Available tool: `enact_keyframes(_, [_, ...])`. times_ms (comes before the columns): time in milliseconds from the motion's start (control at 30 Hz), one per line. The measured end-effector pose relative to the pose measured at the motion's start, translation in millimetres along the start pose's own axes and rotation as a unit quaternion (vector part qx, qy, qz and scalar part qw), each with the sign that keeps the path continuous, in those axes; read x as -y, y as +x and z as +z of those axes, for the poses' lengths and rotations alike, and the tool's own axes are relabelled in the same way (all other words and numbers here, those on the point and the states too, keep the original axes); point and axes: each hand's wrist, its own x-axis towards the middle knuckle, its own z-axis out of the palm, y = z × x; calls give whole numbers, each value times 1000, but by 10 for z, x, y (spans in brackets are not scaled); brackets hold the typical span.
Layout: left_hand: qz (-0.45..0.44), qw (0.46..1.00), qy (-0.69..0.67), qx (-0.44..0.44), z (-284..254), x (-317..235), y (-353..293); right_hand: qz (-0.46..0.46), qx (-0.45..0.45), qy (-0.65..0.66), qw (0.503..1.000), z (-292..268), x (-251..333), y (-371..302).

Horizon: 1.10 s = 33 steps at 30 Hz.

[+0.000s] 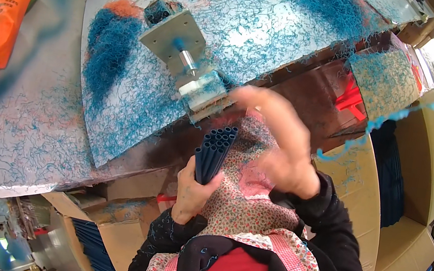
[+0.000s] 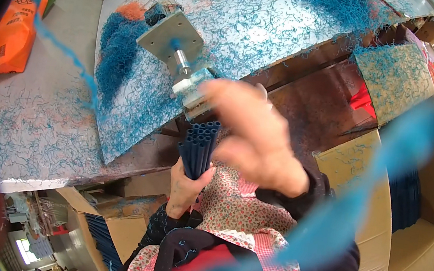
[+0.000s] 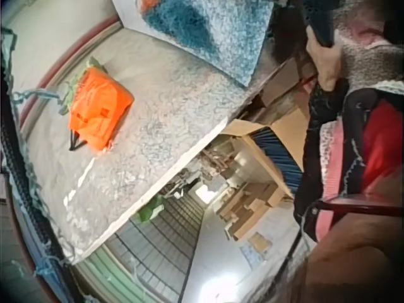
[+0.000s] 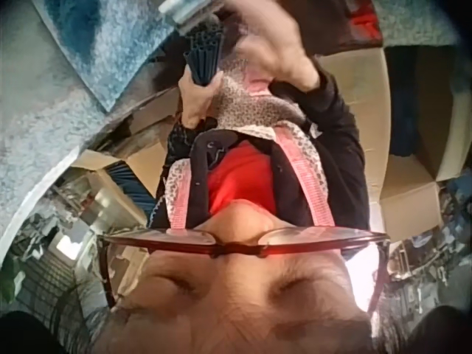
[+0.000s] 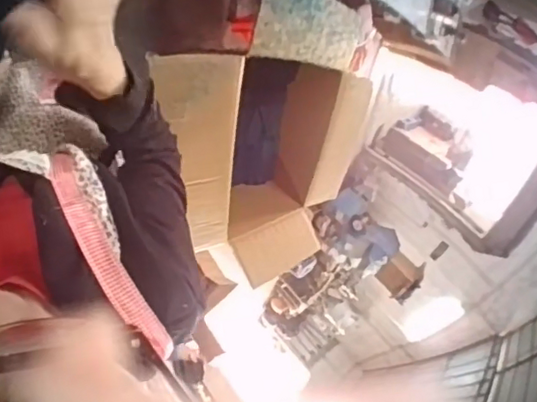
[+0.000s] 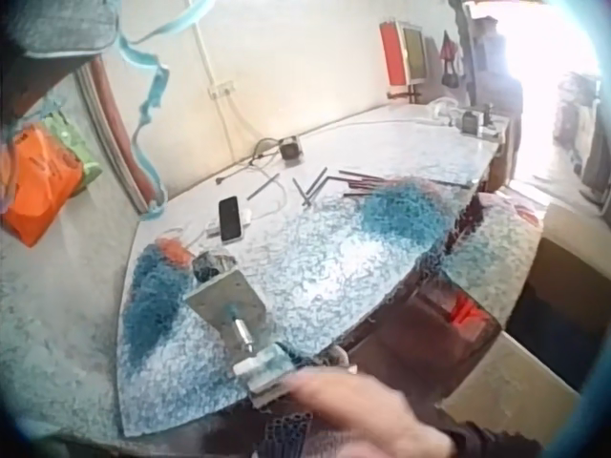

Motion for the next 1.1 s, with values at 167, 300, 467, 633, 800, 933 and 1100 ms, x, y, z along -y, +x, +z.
enact_keyframes(167, [-7, 994, -109, -2, -141, -448, -36, 189, 34, 145, 971, -9, -629, -405])
enact_keyframes(300, [-5, 995, -94, 13, -163, -319, -105, 166, 74, 209, 961, 135, -368, -266])
enact_keyframes(467, [-26, 989, -143, 24, -151, -228, -115, 183, 93, 247, 947, 299, -268, -257])
enact_keyframes(633, [-152, 938, -300, 83, -154, -266, -100, 153, 120, 127, 973, 496, -179, -198])
enact_keyframes(800, [-105, 750, -649, -74, -663, 0, 351, 296, 0, 315, 902, 510, -196, -216])
enact_keyframes(933, [-70, 711, -691, -108, -1016, 182, 487, 319, 55, 330, 887, 457, -253, -343])
enact_keyframes(1100, [-59, 711, -687, -139, -1094, 209, 432, 309, 136, 258, 905, 732, -213, -317])
